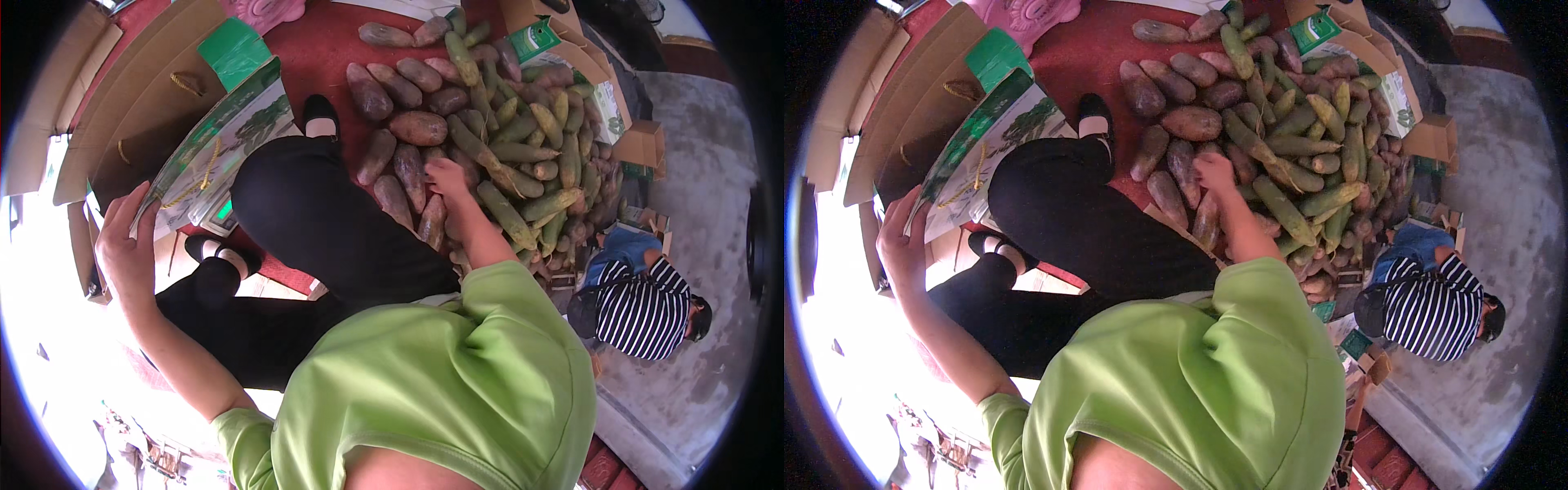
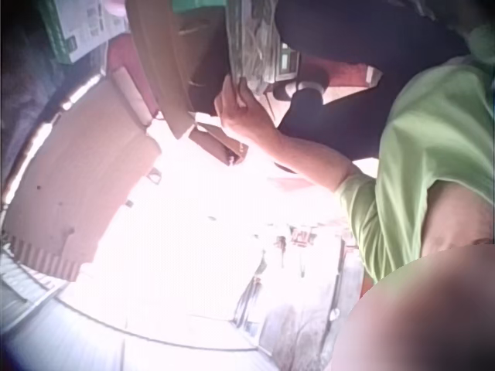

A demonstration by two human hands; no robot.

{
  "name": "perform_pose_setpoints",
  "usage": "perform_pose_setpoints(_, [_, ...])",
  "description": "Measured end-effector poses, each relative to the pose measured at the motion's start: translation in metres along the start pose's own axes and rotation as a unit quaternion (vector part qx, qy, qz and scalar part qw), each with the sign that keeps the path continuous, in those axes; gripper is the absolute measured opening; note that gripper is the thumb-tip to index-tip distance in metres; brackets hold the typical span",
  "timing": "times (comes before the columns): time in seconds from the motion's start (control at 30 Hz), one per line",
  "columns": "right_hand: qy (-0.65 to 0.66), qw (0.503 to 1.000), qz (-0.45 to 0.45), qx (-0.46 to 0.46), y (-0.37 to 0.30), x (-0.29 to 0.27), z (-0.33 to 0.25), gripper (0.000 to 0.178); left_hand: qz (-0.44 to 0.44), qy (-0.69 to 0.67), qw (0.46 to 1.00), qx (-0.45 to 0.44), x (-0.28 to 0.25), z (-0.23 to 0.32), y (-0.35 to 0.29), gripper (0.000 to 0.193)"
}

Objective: Sort and weigh produce into cardboard boxes for packaging.

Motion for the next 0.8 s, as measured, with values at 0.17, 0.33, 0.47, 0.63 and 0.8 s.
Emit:
perform_pose_setpoints(0.17, [0.356,0.914,0.173,0.088,0.062,-0.099,0.040,0.017,0.006,-0.004,1.000,-0.013,0.005,0.000,0.002,0.023])
perform_pose_setpoints(0.33, [0.509,0.820,0.236,0.111,0.093,-0.154,0.060,0.016,0.023,-0.009,1.000,0.000,0.000,-0.005,0.003,0.021])
perform_pose_setpoints(0.47, [0.492,0.827,0.245,0.115,0.087,-0.142,0.047,0.018,0.020,-0.009,0.999,-0.043,-0.003,0.002,0.002,0.016])
perform_pose_setpoints(0.63, [0.320,0.878,0.356,-0.006,0.086,-0.114,0.019,0.042,0.019,-0.024,0.998,-0.061,-0.002,0.002,0.001,0.017])
perform_pose_setpoints(0.8, [0.307,0.871,0.375,-0.083,0.082,-0.086,-0.022,0.063,0.028,-0.031,0.999,-0.032,-0.003,-0.001,-0.001,0.017])
Point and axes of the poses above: each hand's wrist, its own y-axis towards the middle knuckle, its own x-axis out of the palm, z = x × y, the point moved 2 cm from there along y, towards the middle knuckle, and after that the axes turned 9 degrees about y, right-handed, at the moved point
